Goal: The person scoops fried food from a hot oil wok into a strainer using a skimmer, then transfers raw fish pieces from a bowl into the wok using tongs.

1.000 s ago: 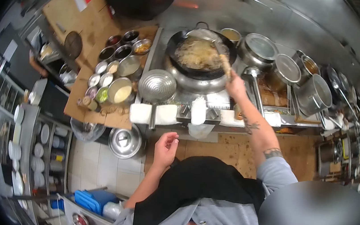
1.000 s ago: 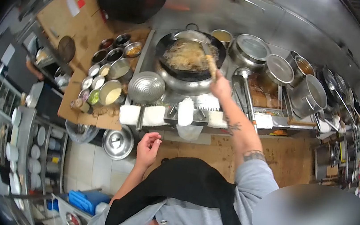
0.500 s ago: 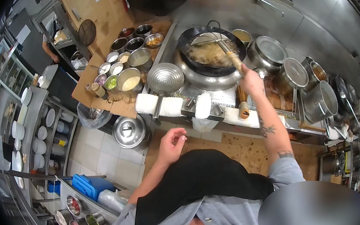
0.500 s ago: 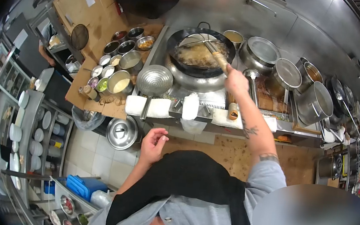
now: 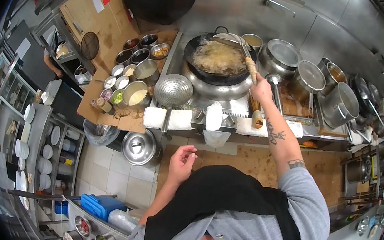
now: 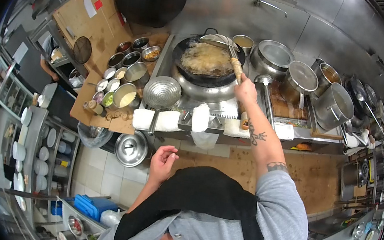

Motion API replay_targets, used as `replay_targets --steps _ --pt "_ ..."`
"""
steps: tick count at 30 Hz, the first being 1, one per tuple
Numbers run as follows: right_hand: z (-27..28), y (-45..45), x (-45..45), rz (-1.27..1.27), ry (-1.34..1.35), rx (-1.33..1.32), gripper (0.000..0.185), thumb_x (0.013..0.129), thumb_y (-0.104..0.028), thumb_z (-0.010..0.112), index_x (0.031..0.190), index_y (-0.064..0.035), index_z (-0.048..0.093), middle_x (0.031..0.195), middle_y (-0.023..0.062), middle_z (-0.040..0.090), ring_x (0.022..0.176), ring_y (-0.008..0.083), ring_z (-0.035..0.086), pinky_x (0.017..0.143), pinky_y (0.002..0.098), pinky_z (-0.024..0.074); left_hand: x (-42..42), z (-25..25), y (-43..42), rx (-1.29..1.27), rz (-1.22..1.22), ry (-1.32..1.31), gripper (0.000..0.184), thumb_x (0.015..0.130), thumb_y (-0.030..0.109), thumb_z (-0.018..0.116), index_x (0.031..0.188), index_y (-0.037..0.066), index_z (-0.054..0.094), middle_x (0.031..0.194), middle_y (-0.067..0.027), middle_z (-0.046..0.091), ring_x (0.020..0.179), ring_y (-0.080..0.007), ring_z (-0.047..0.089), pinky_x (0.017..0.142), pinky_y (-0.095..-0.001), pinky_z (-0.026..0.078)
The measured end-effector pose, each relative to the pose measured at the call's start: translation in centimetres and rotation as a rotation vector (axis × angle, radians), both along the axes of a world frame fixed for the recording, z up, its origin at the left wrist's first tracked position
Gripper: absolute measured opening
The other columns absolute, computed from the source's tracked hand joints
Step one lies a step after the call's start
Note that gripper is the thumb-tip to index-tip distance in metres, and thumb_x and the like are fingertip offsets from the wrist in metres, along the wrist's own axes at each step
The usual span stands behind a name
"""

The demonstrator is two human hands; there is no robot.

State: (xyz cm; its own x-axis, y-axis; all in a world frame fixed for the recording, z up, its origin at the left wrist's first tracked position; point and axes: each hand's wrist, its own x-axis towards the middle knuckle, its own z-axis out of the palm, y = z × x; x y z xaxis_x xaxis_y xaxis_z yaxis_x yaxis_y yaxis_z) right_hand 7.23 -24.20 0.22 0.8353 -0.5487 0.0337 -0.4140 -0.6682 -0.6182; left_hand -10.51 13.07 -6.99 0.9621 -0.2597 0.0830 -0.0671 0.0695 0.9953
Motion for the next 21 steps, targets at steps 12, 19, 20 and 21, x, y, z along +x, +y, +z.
replay_targets --steps 12,19,20,21 --pt "0.0 0.9 1.9 -0.015 -0.025 0.019 0.064 0.081 -0.018 0.059 0.145 -0.0231 0.048 0.125 0.0194 0.063 0.117 0.0351 0.06 0.098 0.0443 0.0476 0.9 -0.7 0.1 -0.066 0.02 0.058 0.024 0.094 0.003 0.059 0.118 0.0 0.057 0.108 -0.0081 0.066 0.089 -0.0126 0.064 0.078 -0.0249 0.05" --pt "-1.8 3.7 6.1 0.101 0.049 -0.184 0.067 0.083 -0.019 0.062 0.147 -0.0253 0.043 0.118 0.0223 0.064 0.11 0.0377 0.062 0.094 0.0465 0.0496 1.7 -1.0 0.5 -0.032 0.033 0.104 0.024 0.094 0.004 0.06 0.117 0.0 0.058 0.107 -0.0069 0.066 0.089 -0.0112 0.064 0.078 -0.0248 0.051" --pt "-3.3 3.3 6.4 0.136 0.054 -0.272 0.069 0.083 -0.018 0.061 0.148 -0.0259 0.04 0.116 0.0218 0.063 0.107 0.0385 0.062 0.092 0.0478 0.0503 1.8 -1.0 0.7 -0.036 0.029 0.095 0.024 0.094 0.005 0.06 0.117 0.0 0.058 0.107 -0.0069 0.066 0.089 -0.0111 0.064 0.078 -0.0249 0.051" --pt "-4.7 3.0 6.2 0.132 0.062 -0.298 0.07 0.083 -0.016 0.061 0.149 -0.0274 0.038 0.116 0.0225 0.061 0.107 0.0401 0.062 0.091 0.0482 0.0504 2.0 -0.9 0.8 -0.039 0.024 0.086 0.024 0.094 0.005 0.06 0.117 0.0 0.058 0.107 -0.0069 0.066 0.089 -0.011 0.064 0.078 -0.0249 0.051"
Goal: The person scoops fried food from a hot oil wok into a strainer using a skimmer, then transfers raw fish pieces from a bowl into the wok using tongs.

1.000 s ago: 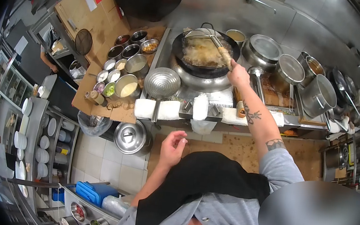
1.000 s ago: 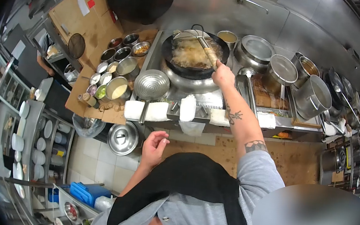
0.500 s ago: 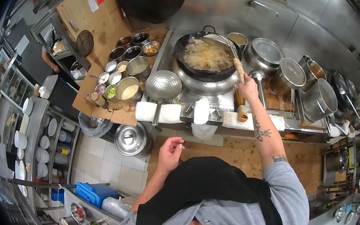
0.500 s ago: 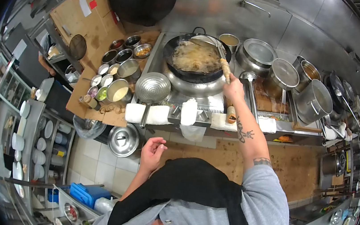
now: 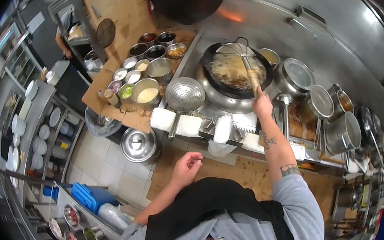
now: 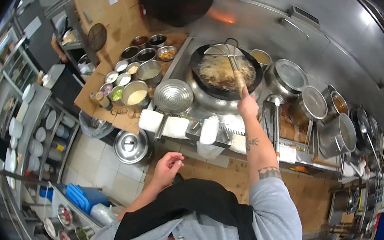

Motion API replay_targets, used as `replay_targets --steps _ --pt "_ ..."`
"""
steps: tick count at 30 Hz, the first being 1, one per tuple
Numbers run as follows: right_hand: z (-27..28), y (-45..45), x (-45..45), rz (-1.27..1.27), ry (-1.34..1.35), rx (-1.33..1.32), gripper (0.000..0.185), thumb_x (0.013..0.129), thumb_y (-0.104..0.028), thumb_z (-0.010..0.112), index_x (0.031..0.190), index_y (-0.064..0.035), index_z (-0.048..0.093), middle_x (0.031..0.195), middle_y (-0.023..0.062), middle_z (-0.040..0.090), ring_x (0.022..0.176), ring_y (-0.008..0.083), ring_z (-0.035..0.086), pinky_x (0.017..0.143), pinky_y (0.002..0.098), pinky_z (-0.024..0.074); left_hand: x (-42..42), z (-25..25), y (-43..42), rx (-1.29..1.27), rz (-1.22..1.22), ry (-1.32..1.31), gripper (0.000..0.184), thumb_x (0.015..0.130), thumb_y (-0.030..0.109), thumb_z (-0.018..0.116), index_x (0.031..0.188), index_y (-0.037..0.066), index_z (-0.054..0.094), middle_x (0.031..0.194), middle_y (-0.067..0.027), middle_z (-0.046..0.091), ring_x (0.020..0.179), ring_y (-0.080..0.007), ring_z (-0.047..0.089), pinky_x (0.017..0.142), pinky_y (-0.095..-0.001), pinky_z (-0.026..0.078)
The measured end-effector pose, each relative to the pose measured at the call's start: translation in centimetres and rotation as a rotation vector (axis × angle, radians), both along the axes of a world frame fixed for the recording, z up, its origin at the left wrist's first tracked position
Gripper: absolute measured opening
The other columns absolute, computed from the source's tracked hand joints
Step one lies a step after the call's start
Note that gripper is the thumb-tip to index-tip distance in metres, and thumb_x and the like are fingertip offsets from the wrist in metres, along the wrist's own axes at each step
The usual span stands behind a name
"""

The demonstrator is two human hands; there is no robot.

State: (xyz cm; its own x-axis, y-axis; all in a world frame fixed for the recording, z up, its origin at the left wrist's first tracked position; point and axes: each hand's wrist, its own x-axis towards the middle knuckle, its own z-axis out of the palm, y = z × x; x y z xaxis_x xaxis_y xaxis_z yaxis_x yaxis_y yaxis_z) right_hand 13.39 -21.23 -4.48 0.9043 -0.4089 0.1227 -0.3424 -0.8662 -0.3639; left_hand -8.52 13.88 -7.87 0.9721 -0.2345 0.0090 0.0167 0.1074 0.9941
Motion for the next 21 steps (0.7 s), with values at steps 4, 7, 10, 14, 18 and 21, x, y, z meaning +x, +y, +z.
replay_targets --steps 4,7,10,14,18,21 --pt "-2.2 -1.3 -2.7 0.035 0.098 -0.008 0.075 0.083 -0.016 0.062 0.151 -0.0299 0.033 0.12 0.0238 0.057 0.108 0.0409 0.061 0.09 0.0508 0.05 0.5 0.2 0.2 0.009 -0.005 -0.047 0.024 0.094 0.007 0.06 0.117 0.001 0.059 0.107 -0.0067 0.067 0.088 -0.0109 0.063 0.077 -0.0252 0.051" --pt "-4.9 -3.3 -3.2 0.065 0.085 -0.009 0.074 0.085 -0.018 0.065 0.152 -0.0258 0.033 0.123 0.0258 0.056 0.111 0.0394 0.059 0.094 0.0469 0.0488 0.7 0.8 -0.1 0.108 -0.03 -0.095 0.023 0.093 0.007 0.061 0.116 0.002 0.059 0.104 -0.0062 0.067 0.085 -0.0102 0.062 0.075 -0.0259 0.051" --pt "-5.2 -3.9 -3.7 0.127 0.068 0.014 0.083 0.082 -0.022 0.071 0.154 -0.0207 0.029 0.125 0.0264 0.054 0.112 0.0419 0.057 0.096 0.0469 0.0477 1.1 0.9 -0.7 0.145 -0.072 -0.149 0.023 0.093 0.008 0.061 0.115 0.002 0.059 0.104 -0.0052 0.067 0.083 -0.0091 0.061 0.074 -0.0257 0.051" --pt "-4.9 -3.9 -5.5 0.103 -0.06 -0.009 0.089 0.08 -0.024 0.074 0.154 -0.0111 0.026 0.131 0.0265 0.048 0.12 0.0433 0.05 0.1 0.0479 0.0436 1.9 1.4 -2.0 0.135 -0.128 -0.2 0.023 0.093 0.008 0.061 0.115 0.002 0.059 0.102 -0.0041 0.065 0.082 -0.0089 0.06 0.074 -0.026 0.051" --pt "-5.9 -4.5 -10.1 0.103 -0.349 -0.007 0.084 0.08 -0.02 0.072 0.15 -0.0031 0.029 0.135 0.0276 0.043 0.125 0.0447 0.043 0.106 0.0475 0.037 2.0 2.0 -3.7 0.144 -0.191 -0.143 0.023 0.093 0.008 0.061 0.116 0.003 0.059 0.103 -0.0043 0.066 0.083 -0.0089 0.06 0.074 -0.0264 0.051" --pt "-6.4 -4.4 -16.0 0.081 -0.53 -0.02 0.073 0.082 -0.012 0.066 0.148 -0.0021 0.035 0.138 0.0281 0.04 0.126 0.0443 0.042 0.109 0.0463 0.034 1.9 1.7 -4.8 0.172 -0.231 -0.127 0.024 0.093 0.008 0.062 0.116 0.003 0.059 0.105 -0.005 0.066 0.086 -0.0094 0.061 0.075 -0.0266 0.051"
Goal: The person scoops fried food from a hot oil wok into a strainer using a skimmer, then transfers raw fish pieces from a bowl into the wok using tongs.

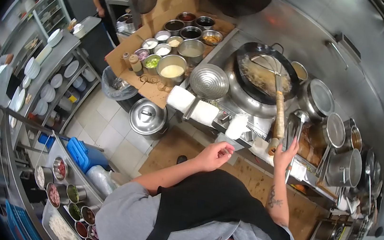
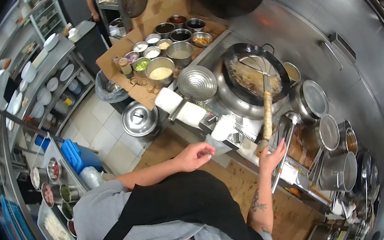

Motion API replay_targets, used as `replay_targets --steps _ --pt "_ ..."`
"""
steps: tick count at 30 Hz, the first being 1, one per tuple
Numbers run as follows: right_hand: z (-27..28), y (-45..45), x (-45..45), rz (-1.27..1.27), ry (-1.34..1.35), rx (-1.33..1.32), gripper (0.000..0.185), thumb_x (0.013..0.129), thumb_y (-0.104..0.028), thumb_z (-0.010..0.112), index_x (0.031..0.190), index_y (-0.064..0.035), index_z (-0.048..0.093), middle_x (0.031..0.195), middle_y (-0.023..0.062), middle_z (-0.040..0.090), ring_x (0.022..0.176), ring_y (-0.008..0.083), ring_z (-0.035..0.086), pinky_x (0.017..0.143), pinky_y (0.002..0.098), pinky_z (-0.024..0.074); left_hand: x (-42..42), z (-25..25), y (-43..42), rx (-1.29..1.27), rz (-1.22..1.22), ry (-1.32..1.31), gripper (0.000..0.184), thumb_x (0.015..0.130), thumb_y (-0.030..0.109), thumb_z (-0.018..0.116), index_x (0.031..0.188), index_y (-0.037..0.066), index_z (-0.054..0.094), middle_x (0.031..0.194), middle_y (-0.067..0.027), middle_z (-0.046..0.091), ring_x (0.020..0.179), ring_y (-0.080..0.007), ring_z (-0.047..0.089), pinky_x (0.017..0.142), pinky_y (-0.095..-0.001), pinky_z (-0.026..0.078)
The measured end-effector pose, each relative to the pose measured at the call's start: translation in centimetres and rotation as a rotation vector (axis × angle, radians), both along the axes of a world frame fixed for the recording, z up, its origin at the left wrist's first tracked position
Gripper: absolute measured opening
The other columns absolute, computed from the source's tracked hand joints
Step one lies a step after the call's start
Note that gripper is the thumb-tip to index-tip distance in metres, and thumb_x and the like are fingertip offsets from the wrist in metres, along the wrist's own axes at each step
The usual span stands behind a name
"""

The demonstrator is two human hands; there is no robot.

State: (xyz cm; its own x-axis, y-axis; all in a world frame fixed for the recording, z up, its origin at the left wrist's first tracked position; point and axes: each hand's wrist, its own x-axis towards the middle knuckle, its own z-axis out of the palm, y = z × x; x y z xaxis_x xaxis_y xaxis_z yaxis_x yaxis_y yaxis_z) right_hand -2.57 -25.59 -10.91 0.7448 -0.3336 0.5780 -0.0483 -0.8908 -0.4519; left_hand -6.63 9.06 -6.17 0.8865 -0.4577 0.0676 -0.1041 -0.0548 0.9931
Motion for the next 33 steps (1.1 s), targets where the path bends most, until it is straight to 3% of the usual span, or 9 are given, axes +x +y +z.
replay_targets --steps 5,8,13,21,25,27,29,31,33 --pt "-5.1 -0.7 -12.3 -0.119 -0.039 0.08 0.063 0.082 -0.004 0.06 0.142 -0.0002 0.042 0.139 0.0252 0.042 0.129 0.0432 0.042 0.109 0.0463 0.0353 -0.5 -0.4 -3.2 0.032 -0.116 0.099 0.024 0.094 0.004 0.06 0.117 0.002 0.058 0.108 -0.0065 0.066 0.091 -0.0115 0.063 0.079 -0.0263 0.052" --pt "-4.6 0.9 -19.1 -0.195 -0.001 0.224 0.058 0.08 -0.002 0.06 0.136 0.0001 0.046 0.135 0.0228 0.045 0.126 0.0406 0.046 0.106 0.0444 0.0398 -0.7 -2.3 -6.1 -0.008 -0.225 0.072 0.024 0.095 0.001 0.057 0.119 0.0 0.055 0.11 -0.0082 0.065 0.093 -0.0138 0.064 0.082 -0.0271 0.052" --pt "-3.3 1.3 -25.1 -0.312 -0.057 0.352 0.057 0.077 -0.001 0.06 0.133 -0.0028 0.051 0.133 0.0197 0.047 0.121 0.0379 0.051 0.101 0.0418 0.0456 -2.2 -1.1 -11.7 0.054 -0.452 0.173 0.026 0.095 0.0 0.056 0.121 -0.002 0.053 0.11 -0.0107 0.064 0.095 -0.0158 0.065 0.084 -0.0278 0.053" --pt "-1.0 -1.0 -32.5 -0.477 -0.192 0.255 0.044 0.079 -0.005 0.061 0.122 -0.0038 0.057 0.126 0.0171 0.053 0.11 0.035 0.057 0.094 0.0432 0.0485 -7.7 0.1 -24.5 0.1 -0.957 0.08 0.026 0.095 -0.001 0.057 0.122 -0.001 0.053 0.11 -0.0089 0.063 0.092 -0.0122 0.062 0.081 -0.0247 0.051" --pt "1.2 -0.7 -33.9 -0.385 0.221 0.714 0.048 0.081 -0.015 0.067 0.126 -0.0037 0.056 0.116 0.02 0.06 0.108 0.037 0.059 0.092 0.0427 0.0485 -12.1 2.7 -28.9 0.313 -1.229 -0.132 0.029 0.09 0.004 0.065 0.117 0.0 0.058 0.108 -0.0089 0.063 0.091 -0.015 0.062 0.081 -0.0266 0.05" --pt "4.0 -0.1 -34.4 -0.215 0.274 0.674 0.053 0.078 -0.015 0.07 0.128 -0.0018 0.055 0.113 0.0225 0.061 0.106 0.0386 0.06 0.091 0.0445 0.0485 -13.5 4.1 -29.5 0.367 -1.435 -0.349 0.023 0.087 0.011 0.071 0.105 -0.001 0.063 0.095 -0.0103 0.065 0.087 -0.0165 0.062 0.08 -0.0277 0.049" --pt "3.0 0.0 -34.0 -0.221 0.129 0.676 0.069 0.072 -0.014 0.074 0.136 -0.0023 0.05 0.116 0.0207 0.06 0.108 0.0375 0.059 0.093 0.0434 0.0481 -13.3 3.6 -29.8 0.35 -1.501 -0.295 0.021 0.086 0.013 0.072 0.1 -0.002 0.065 0.085 -0.0104 0.068 0.08 -0.0154 0.063 0.075 -0.0282 0.049" --pt "6.1 0.8 -34.5 -0.198 0.054 0.799 0.078 0.069 -0.014 0.076 0.141 -0.0032 0.046 0.121 0.0203 0.057 0.112 0.0372 0.057 0.096 0.0425 0.0467 -13.6 5.8 -29.4 0.364 -1.594 -0.318 0.022 0.086 0.015 0.072 0.097 -0.002 0.065 0.08 -0.0107 0.069 0.074 -0.0161 0.063 0.07 -0.0298 0.05" --pt "4.2 1.2 -33.4 -0.326 -0.154 0.507 0.085 0.065 -0.017 0.08 0.142 -0.0043 0.044 0.122 0.0187 0.054 0.112 0.0378 0.056 0.094 0.0402 0.0474 -13.4 5.9 -29.1 0.29 -1.613 -0.44 0.028 0.088 0.022 0.071 0.094 -0.004 0.061 0.075 -0.0181 0.066 0.065 -0.0242 0.063 0.063 -0.0347 0.048"
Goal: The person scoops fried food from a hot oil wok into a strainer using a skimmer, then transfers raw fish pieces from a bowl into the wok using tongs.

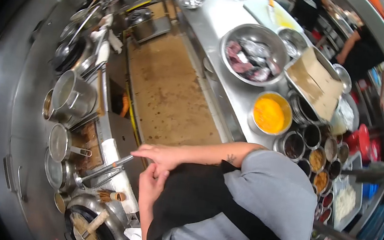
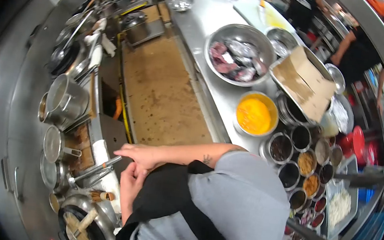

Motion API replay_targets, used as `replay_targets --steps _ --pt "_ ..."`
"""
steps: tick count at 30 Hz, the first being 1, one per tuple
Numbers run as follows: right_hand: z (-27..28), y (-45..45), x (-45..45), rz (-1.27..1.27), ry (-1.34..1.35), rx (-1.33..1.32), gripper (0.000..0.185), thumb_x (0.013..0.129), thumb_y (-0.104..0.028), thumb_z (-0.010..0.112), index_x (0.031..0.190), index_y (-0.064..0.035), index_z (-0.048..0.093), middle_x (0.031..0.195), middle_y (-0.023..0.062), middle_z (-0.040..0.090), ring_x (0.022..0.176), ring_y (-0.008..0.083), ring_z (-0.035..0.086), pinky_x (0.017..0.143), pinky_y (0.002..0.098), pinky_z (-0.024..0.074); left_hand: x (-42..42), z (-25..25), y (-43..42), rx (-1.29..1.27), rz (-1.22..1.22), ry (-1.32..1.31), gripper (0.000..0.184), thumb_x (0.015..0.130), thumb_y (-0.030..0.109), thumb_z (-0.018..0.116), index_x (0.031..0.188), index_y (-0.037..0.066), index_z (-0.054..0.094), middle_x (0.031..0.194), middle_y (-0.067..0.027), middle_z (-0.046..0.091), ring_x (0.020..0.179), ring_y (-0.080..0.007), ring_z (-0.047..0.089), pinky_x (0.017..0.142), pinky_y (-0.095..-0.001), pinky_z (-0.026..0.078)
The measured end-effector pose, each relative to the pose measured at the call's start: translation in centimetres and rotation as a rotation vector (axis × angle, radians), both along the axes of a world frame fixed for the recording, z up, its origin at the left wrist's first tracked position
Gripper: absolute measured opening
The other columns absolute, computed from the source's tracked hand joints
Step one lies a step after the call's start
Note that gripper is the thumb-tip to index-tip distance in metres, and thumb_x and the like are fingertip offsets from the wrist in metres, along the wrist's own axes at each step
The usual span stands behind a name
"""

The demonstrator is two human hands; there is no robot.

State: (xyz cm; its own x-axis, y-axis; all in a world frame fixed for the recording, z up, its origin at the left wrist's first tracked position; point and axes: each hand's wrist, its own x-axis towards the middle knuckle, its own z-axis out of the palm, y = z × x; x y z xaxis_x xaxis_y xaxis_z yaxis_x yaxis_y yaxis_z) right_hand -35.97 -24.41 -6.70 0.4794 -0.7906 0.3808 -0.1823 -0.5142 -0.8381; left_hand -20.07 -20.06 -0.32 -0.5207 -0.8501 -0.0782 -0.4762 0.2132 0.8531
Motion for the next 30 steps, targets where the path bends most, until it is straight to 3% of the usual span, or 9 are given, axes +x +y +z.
replay_targets --steps 3,7,10,11,14,15,18,23,30 --pt "2.6 1.4 0.0 0.053 0.054 0.112 0.087 0.067 -0.013 0.078 0.145 -0.0028 0.041 0.127 0.0199 0.052 0.116 0.0388 0.054 0.1 0.0391 0.0451 0.8 1.5 1.1 -0.039 -0.06 -0.127 0.041 0.095 0.037 0.062 0.093 -0.003 0.058 0.068 -0.0222 0.059 0.062 -0.0373 0.058 0.06 -0.0392 0.046" --pt "5.8 3.2 0.5 0.452 0.363 0.446 0.076 0.071 -0.02 0.077 0.141 -0.0045 0.048 0.127 0.0192 0.055 0.118 0.0365 0.054 0.098 0.043 0.0448 1.4 2.3 4.3 -0.054 -0.126 0.086 0.041 0.098 0.039 0.055 0.093 -0.001 0.058 0.072 -0.0218 0.061 0.068 -0.0413 0.062 0.062 -0.043 0.047" --pt "10.6 7.1 1.9 0.062 0.797 0.299 0.071 0.074 -0.028 0.076 0.137 -0.0039 0.053 0.124 0.0179 0.058 0.118 0.0338 0.056 0.097 0.0436 0.0452 3.5 2.3 5.7 -0.072 -0.184 0.048 0.037 0.098 0.036 0.055 0.094 -0.001 0.059 0.074 -0.0221 0.062 0.07 -0.0432 0.062 0.062 -0.0447 0.046" --pt "11.0 8.9 3.0 -0.134 0.945 0.011 0.066 0.075 -0.032 0.076 0.131 -0.0033 0.056 0.123 0.0183 0.06 0.118 0.0339 0.057 0.098 0.0453 0.0449 4.3 2.6 5.9 -0.102 -0.257 -0.021 0.032 0.097 0.031 0.055 0.094 -0.001 0.059 0.074 -0.0215 0.062 0.07 -0.0442 0.06 0.062 -0.0462 0.046" --pt "11.8 11.9 4.1 0.163 0.909 0.04 0.057 0.076 -0.032 0.074 0.123 -0.0022 0.06 0.112 0.0206 0.064 0.108 0.0368 0.061 0.092 0.0477 0.0478 6.5 3.3 7.9 -0.228 -0.516 -0.019 0.031 0.096 0.028 0.057 0.087 -0.001 0.055 0.071 -0.0219 0.059 0.068 -0.0459 0.057 0.06 -0.0481 0.044" --pt "11.6 12.0 4.1 0.336 0.768 0.237 0.05 0.078 -0.033 0.072 0.114 -0.0006 0.061 0.1 0.0212 0.067 0.097 0.0405 0.064 0.084 0.0503 0.0503 7.4 3.5 8.8 -0.24 -0.508 -0.003 0.035 0.096 0.029 0.059 0.079 0.0 0.051 0.068 -0.0228 0.055 0.066 -0.0479 0.054 0.059 -0.0498 0.042" --pt "13.8 13.5 3.5 0.356 0.495 0.18 0.046 0.078 -0.033 0.071 0.108 0.0006 0.061 0.089 0.0206 0.067 0.088 0.0439 0.064 0.078 0.0514 0.0516 7.3 7.1 10.0 -0.284 -0.519 -0.019 0.041 0.095 0.034 0.061 0.074 0.0 0.048 0.066 -0.0234 0.052 0.064 -0.0484 0.052 0.058 -0.0503 0.041" --pt "14.6 15.1 3.0 0.323 0.383 0.1 0.057 0.072 -0.021 0.075 0.12 0.0 0.053 0.109 0.0269 0.061 0.104 0.0438 0.059 0.088 0.0511 0.0465 6.7 7.8 10.8 -0.363 -0.564 -0.054 0.039 0.095 0.035 0.06 0.082 0.0 0.051 0.07 -0.0226 0.054 0.067 -0.0455 0.053 0.06 -0.0485 0.041" --pt "14.4 16.5 2.5 0.443 0.163 0.191 0.058 0.07 -0.016 0.076 0.12 0.0006 0.052 0.105 0.0248 0.066 0.105 0.0438 0.061 0.089 0.0483 0.048 5.0 11.4 13.1 -0.457 -0.588 -0.166 0.031 0.089 0.029 0.067 0.087 0.0 0.057 0.076 -0.0229 0.06 0.071 -0.0456 0.057 0.063 -0.0491 0.045"
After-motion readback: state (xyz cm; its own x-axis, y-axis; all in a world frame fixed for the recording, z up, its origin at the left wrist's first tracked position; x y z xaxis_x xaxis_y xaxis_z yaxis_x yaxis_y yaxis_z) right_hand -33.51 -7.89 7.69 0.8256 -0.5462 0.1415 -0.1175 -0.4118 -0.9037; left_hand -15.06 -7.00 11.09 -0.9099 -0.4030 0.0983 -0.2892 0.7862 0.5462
